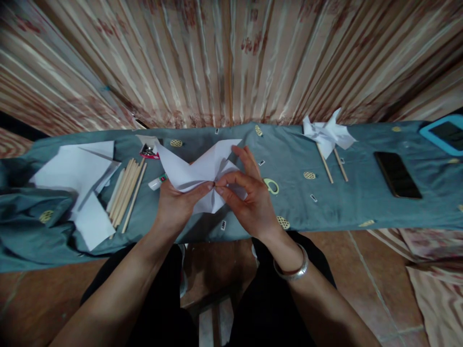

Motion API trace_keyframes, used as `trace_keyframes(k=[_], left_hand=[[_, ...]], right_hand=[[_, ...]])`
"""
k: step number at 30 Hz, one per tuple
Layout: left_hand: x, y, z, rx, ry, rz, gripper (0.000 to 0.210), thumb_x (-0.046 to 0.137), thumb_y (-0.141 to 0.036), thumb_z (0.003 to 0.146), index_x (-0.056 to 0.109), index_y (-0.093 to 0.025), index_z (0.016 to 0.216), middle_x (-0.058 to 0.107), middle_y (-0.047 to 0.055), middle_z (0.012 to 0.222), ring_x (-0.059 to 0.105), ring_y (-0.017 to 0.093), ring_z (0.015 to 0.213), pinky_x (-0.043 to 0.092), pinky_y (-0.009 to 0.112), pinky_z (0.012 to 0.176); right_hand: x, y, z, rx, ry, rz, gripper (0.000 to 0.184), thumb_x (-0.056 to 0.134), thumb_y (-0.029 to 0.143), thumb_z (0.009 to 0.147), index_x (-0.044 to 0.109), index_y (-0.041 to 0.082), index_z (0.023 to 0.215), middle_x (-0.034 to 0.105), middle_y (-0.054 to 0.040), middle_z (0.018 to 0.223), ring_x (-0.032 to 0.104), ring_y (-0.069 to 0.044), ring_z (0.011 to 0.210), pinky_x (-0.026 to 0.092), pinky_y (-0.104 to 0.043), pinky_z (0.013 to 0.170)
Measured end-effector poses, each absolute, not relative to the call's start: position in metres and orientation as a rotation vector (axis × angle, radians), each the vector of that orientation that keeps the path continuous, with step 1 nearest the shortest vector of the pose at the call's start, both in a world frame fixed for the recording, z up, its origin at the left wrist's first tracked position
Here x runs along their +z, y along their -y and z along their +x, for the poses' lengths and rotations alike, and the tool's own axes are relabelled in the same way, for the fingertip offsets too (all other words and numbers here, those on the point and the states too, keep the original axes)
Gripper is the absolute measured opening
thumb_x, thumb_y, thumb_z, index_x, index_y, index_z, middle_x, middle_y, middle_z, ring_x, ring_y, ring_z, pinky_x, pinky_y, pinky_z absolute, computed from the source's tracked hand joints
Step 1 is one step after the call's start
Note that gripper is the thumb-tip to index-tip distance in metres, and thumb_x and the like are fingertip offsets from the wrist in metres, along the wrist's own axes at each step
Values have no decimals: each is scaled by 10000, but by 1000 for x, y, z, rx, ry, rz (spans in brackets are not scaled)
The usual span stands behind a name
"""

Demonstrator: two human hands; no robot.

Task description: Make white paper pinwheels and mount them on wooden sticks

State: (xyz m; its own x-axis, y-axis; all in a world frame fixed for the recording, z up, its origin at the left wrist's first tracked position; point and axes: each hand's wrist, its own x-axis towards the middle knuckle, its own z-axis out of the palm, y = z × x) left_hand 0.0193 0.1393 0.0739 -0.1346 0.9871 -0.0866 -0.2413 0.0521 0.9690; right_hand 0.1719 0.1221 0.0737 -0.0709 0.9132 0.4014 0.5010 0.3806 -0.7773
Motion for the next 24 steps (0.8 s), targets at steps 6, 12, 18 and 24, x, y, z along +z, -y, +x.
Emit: trace_keyframes(k=[6,12,18,24], left_hand=[[71,-139,18,1336,-1136,952,400,833,-191,589,744,-180,979,772,41,862,707,219,782,562,308,725],[69,-139,17,1351,-1124,1012,402,833,-208,602,742,-199,993,768,34,837,703,221,762,563,307,698],[69,-139,16,1345,-1136,1024,456,858,-216,569,735,-188,1007,763,32,814,701,224,755,560,302,686],[67,-139,16,1321,-1160,1055,451,835,-219,579,725,-156,1012,762,40,845,700,213,783,553,289,704]], right_hand=[[71,-124,174,623,1727,-1200,26,656,258,879,672,257,859,435,11,1524,248,-258,1491,190,-553,1223],[72,-125,176,675,1727,-1206,69,660,307,885,673,245,860,452,-3,1517,262,-265,1486,203,-567,1210],[71,-125,177,690,1715,-1208,60,668,300,878,686,244,864,475,-23,1500,297,-278,1472,234,-569,1197],[71,-125,176,788,1640,-1201,91,686,332,857,692,243,844,491,-39,1489,316,-272,1463,212,-546,1204]])
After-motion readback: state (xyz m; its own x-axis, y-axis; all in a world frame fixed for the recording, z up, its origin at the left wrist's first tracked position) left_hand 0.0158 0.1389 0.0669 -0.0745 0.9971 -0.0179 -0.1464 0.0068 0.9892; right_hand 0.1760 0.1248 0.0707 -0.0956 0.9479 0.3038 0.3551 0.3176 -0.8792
